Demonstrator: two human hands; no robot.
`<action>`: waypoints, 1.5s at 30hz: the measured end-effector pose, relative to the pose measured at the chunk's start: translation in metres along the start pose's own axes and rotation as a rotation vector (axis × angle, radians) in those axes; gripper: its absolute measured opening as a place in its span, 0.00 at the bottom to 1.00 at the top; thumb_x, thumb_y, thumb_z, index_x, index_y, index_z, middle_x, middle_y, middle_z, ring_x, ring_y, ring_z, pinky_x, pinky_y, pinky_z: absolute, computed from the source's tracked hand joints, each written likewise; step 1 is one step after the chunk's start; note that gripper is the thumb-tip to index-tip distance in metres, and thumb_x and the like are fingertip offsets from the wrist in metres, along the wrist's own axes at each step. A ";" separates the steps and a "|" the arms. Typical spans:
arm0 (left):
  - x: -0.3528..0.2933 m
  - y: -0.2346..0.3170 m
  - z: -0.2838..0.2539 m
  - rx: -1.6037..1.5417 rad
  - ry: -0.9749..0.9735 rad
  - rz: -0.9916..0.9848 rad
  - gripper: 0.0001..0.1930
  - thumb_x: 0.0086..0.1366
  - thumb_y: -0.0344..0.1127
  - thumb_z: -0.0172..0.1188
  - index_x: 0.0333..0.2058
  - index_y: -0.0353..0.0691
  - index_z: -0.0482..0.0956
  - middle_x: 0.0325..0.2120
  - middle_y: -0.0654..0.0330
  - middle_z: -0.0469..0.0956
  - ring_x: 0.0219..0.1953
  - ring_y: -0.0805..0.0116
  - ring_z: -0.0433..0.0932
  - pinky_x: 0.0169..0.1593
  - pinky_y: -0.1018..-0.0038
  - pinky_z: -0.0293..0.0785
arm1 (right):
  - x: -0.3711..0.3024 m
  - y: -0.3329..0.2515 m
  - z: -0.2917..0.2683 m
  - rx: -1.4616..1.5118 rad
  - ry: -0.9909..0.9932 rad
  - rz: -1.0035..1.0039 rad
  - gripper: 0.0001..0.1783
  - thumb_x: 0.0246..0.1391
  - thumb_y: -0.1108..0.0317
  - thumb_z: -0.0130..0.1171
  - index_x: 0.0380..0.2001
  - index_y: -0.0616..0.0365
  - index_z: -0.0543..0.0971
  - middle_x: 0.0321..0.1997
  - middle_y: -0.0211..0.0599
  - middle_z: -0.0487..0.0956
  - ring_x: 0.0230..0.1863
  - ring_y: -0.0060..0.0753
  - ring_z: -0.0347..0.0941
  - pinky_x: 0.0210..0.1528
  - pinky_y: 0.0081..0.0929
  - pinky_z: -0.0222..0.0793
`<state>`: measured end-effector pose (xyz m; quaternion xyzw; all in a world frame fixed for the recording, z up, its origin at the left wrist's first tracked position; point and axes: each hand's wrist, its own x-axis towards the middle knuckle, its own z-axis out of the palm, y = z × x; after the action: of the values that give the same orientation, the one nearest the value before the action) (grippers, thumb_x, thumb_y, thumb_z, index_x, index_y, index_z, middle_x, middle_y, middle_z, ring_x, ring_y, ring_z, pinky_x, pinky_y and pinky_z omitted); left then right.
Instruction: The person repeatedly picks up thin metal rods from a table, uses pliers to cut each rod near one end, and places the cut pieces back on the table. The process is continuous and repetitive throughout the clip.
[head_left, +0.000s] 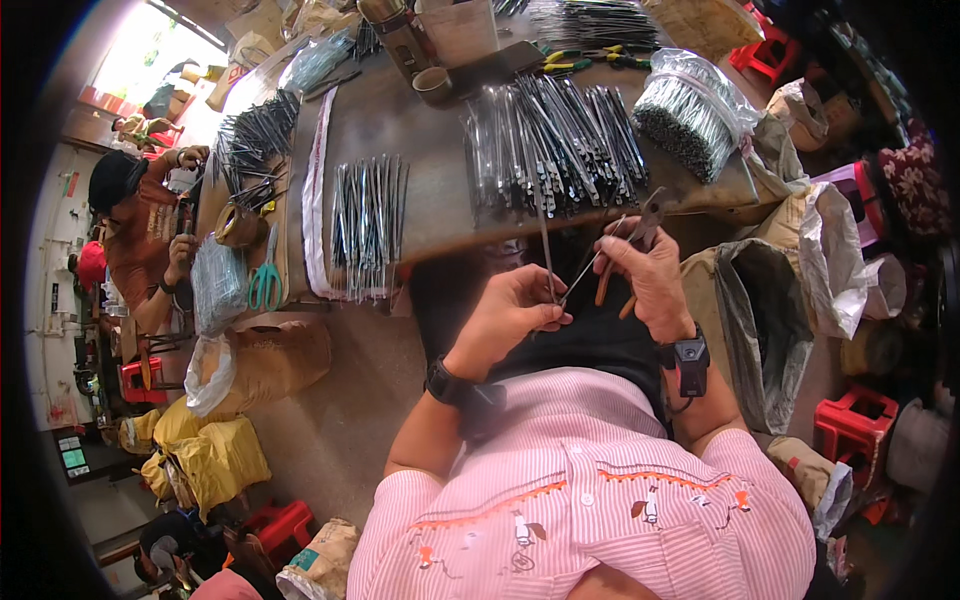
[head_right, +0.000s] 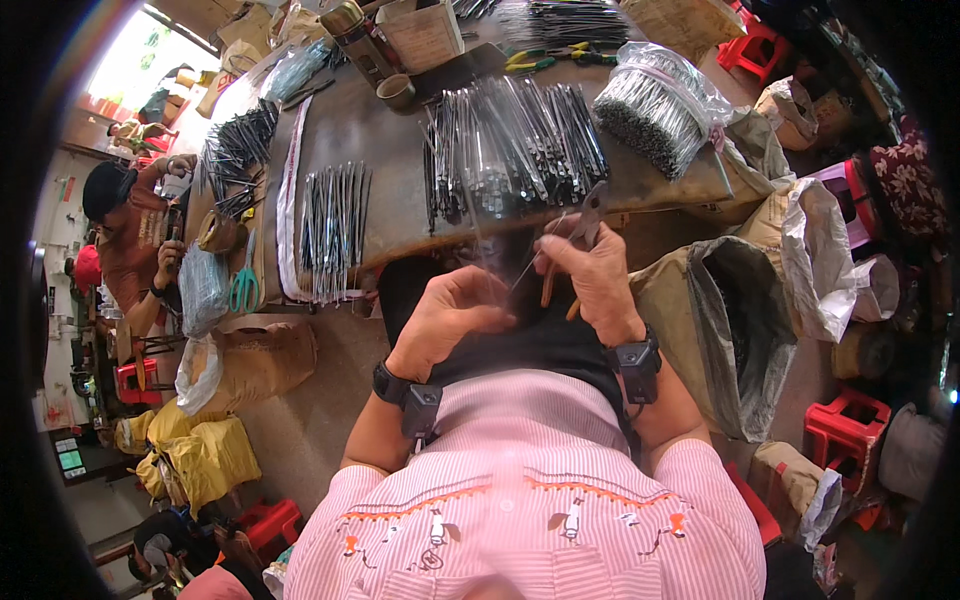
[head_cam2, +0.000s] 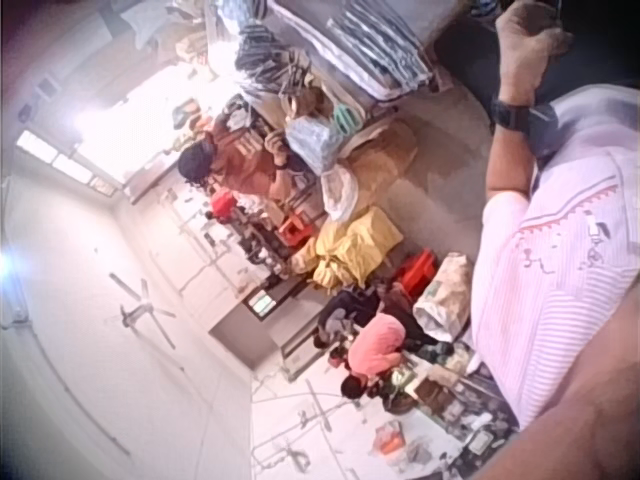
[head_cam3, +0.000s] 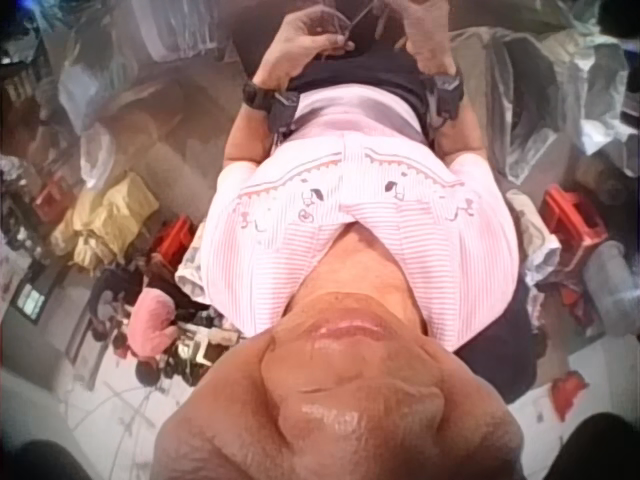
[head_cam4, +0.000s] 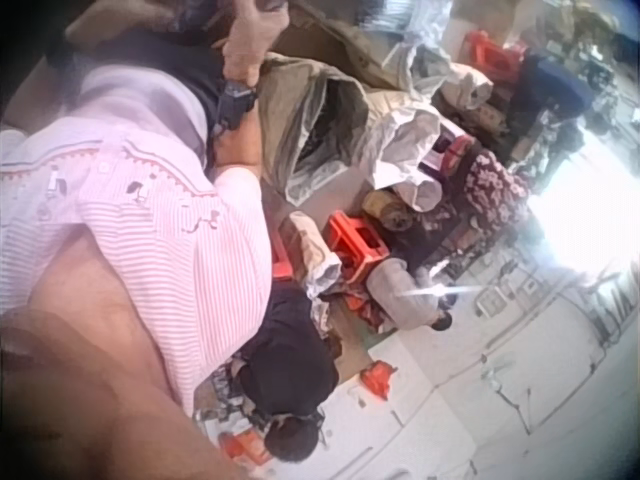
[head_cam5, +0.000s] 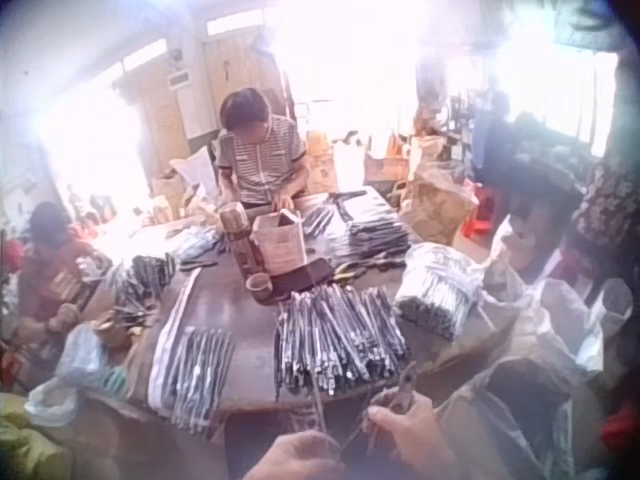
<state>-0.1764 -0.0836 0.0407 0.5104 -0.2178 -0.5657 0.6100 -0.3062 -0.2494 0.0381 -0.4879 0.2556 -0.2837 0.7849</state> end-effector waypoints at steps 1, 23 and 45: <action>0.001 0.000 0.002 0.000 0.002 -0.040 0.12 0.53 0.19 0.63 0.38 0.32 0.77 0.30 0.59 0.79 0.32 0.69 0.81 0.38 0.77 0.79 | -0.002 0.002 -0.002 -0.011 -0.019 0.064 0.07 0.52 0.76 0.60 0.35 0.63 0.75 0.29 0.38 0.78 0.27 0.26 0.76 0.31 0.23 0.73; 0.004 0.002 0.014 -0.045 -0.057 -0.070 0.12 0.59 0.22 0.59 0.42 0.29 0.73 0.31 0.57 0.77 0.32 0.68 0.81 0.37 0.77 0.79 | 0.000 0.005 -0.009 0.038 -0.032 0.185 0.09 0.53 0.70 0.63 0.35 0.64 0.77 0.30 0.42 0.80 0.25 0.27 0.76 0.28 0.20 0.72; 0.020 -0.016 0.014 -0.270 0.179 -0.073 0.05 0.61 0.28 0.61 0.35 0.37 0.76 0.23 0.67 0.76 0.17 0.83 0.67 0.18 0.86 0.59 | -0.007 0.019 -0.009 0.324 0.085 0.350 0.18 0.60 0.59 0.51 0.33 0.66 0.77 0.36 0.48 0.80 0.36 0.36 0.78 0.37 0.27 0.75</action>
<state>-0.1899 -0.1045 0.0258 0.4797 -0.0657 -0.5637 0.6692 -0.3134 -0.2429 0.0187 -0.2914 0.3201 -0.2008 0.8788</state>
